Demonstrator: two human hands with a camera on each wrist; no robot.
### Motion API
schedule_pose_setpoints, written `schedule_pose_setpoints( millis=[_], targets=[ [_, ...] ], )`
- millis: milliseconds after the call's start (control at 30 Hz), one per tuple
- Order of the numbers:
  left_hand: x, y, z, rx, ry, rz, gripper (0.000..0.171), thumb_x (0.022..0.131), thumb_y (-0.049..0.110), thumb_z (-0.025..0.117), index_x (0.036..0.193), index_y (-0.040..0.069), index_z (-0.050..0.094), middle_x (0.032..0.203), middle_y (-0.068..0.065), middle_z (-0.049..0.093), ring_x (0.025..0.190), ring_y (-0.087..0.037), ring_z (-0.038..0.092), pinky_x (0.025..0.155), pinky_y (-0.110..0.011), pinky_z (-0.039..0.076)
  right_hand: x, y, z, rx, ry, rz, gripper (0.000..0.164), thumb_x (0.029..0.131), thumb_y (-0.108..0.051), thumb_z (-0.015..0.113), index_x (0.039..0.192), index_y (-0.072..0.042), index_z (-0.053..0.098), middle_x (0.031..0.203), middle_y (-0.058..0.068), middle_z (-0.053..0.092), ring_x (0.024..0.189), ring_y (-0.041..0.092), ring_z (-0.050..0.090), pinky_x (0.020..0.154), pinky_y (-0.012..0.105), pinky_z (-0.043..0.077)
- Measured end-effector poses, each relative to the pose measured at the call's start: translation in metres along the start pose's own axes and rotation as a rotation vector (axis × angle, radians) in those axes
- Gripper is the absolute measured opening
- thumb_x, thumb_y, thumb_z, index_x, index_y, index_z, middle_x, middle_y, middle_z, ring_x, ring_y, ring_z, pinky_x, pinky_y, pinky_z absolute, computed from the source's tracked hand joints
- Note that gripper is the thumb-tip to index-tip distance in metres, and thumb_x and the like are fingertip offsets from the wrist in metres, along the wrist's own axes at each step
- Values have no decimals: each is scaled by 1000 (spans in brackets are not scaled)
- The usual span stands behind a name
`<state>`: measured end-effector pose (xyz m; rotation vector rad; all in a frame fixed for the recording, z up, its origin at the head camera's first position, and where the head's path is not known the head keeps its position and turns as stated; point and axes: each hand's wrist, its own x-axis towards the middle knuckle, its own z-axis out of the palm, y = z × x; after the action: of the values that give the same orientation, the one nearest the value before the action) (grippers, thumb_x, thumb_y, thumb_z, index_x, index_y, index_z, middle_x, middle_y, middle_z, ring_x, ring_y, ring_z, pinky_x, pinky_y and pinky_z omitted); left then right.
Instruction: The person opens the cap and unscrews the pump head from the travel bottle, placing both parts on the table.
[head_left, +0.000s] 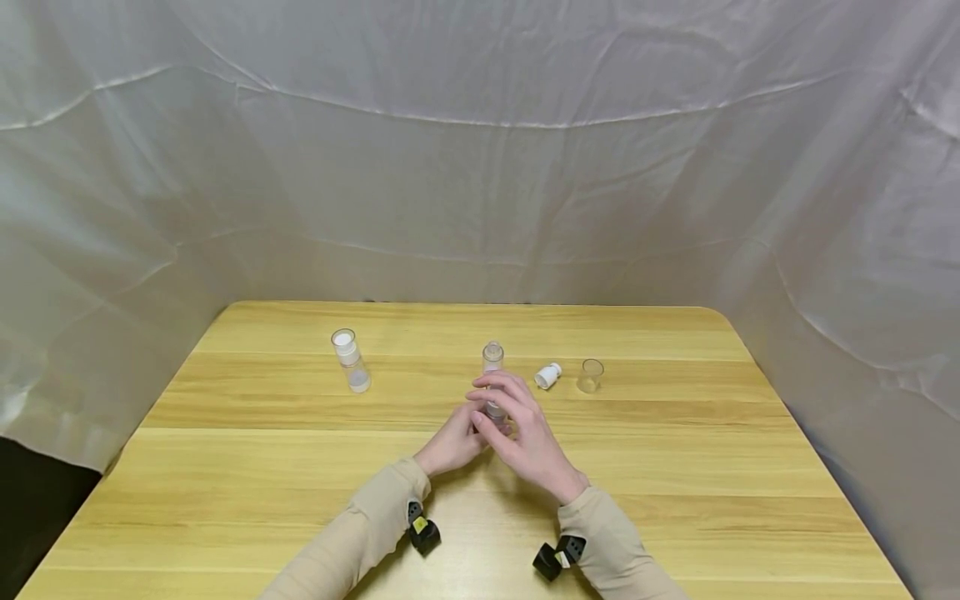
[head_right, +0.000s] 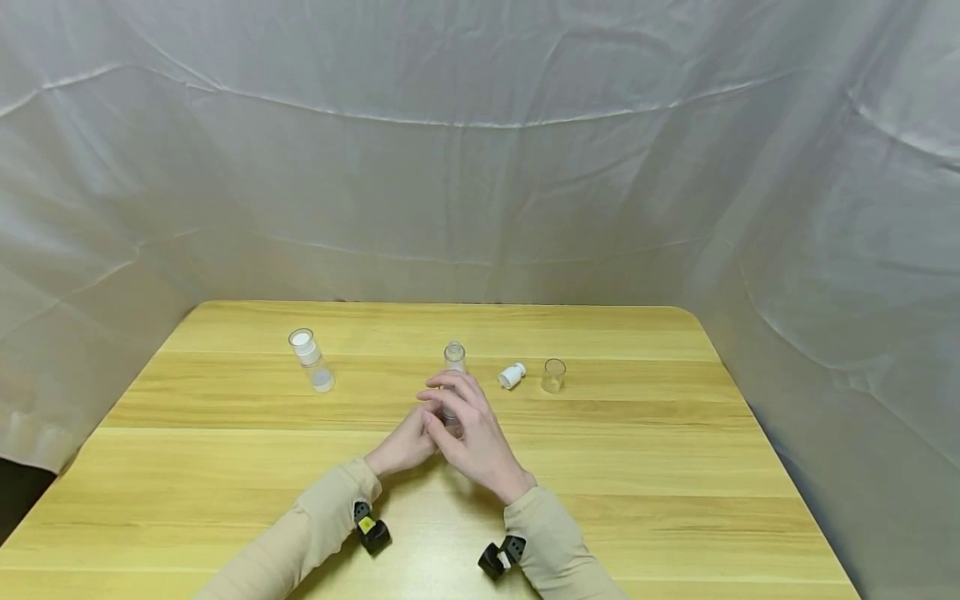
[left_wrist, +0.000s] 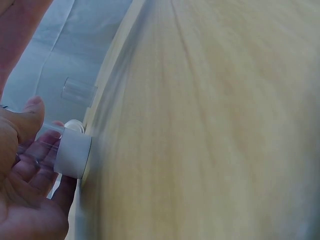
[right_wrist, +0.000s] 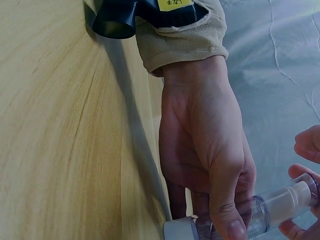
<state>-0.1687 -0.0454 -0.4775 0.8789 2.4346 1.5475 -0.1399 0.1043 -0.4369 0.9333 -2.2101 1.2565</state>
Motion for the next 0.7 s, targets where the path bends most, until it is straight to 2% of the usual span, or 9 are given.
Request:
schedule_pose_setpoints(
  millis=[500,700],
  targets=[
    [0,-3,1,-5,1,-13,26,97,5,61,122,-1,63,119,-18,72,115,-31,67,101,-32,54,1,-1,-1,1,-7,11,22,93,-4,67,114,-8,71,126,15,65,128,30,53,114,44,44],
    [0,-1,0,-8,-2,-18,26,96,3,60,121,-1,63,118,-18,72,115,-32,67,103,-37,54,0,0,0,4,-2,8,22,92,-3,68,113,-7,71,126,13,65,129,30,53,114,44,44]
  ],
)
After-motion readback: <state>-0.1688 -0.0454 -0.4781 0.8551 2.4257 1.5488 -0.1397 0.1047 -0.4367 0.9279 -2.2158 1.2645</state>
